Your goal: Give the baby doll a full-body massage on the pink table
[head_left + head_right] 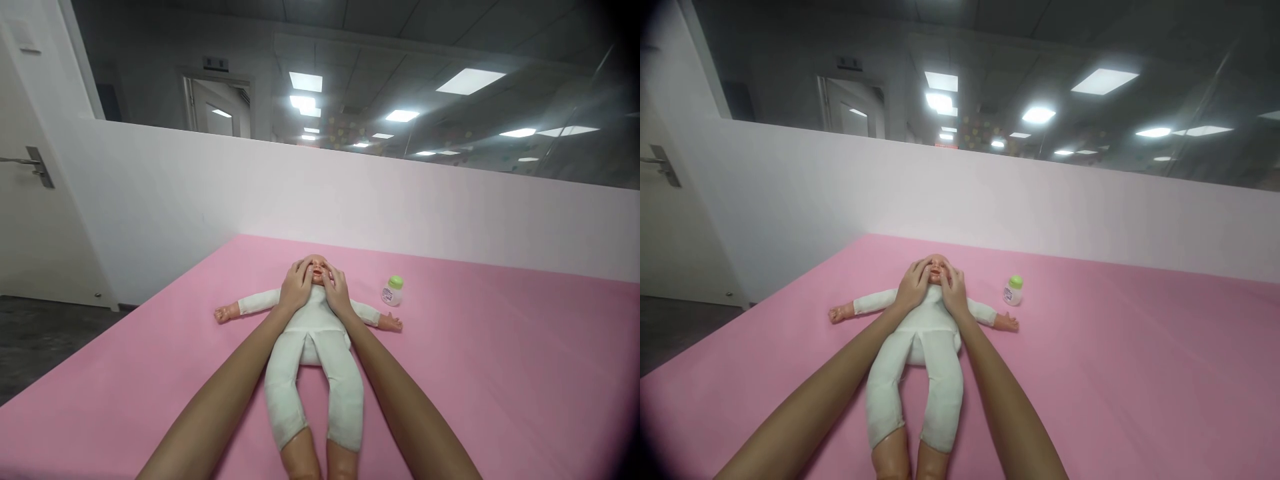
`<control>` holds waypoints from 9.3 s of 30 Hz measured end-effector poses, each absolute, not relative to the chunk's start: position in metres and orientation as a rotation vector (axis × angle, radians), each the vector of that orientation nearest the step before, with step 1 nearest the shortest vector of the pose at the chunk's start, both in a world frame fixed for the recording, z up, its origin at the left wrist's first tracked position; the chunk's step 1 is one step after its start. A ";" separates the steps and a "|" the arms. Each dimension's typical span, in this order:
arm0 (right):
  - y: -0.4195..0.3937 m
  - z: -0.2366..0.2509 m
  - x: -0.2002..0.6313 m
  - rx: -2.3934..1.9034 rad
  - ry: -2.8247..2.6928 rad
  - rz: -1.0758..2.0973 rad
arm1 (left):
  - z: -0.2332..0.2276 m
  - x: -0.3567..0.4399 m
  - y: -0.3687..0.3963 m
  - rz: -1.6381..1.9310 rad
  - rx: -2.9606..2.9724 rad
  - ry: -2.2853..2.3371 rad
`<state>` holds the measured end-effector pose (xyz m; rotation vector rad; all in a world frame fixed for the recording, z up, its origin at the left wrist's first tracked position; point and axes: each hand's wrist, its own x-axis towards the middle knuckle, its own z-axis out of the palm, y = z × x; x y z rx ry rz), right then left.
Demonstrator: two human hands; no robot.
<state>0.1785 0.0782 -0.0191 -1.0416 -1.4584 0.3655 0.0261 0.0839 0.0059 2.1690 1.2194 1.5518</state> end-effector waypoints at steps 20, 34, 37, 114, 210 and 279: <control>0.077 -0.021 0.185 -1.057 -1.504 0.316 | 0.006 0.030 0.076 1.506 2.160 1.308; 0.077 -0.020 0.192 -1.042 -1.532 0.259 | 0.001 0.035 0.084 1.507 2.165 1.270; 0.077 -0.019 0.193 -1.055 -1.524 0.262 | 0.002 0.036 0.086 1.514 2.170 1.263; 0.086 -0.020 0.202 -1.045 -1.574 0.202 | -0.001 0.039 0.102 1.533 2.160 1.196; 0.087 -0.022 0.203 -1.035 -1.547 0.241 | 0.003 0.039 0.094 1.513 2.145 1.216; 0.092 -0.024 0.203 -1.041 -1.502 0.293 | 0.000 0.039 0.101 1.524 2.175 1.216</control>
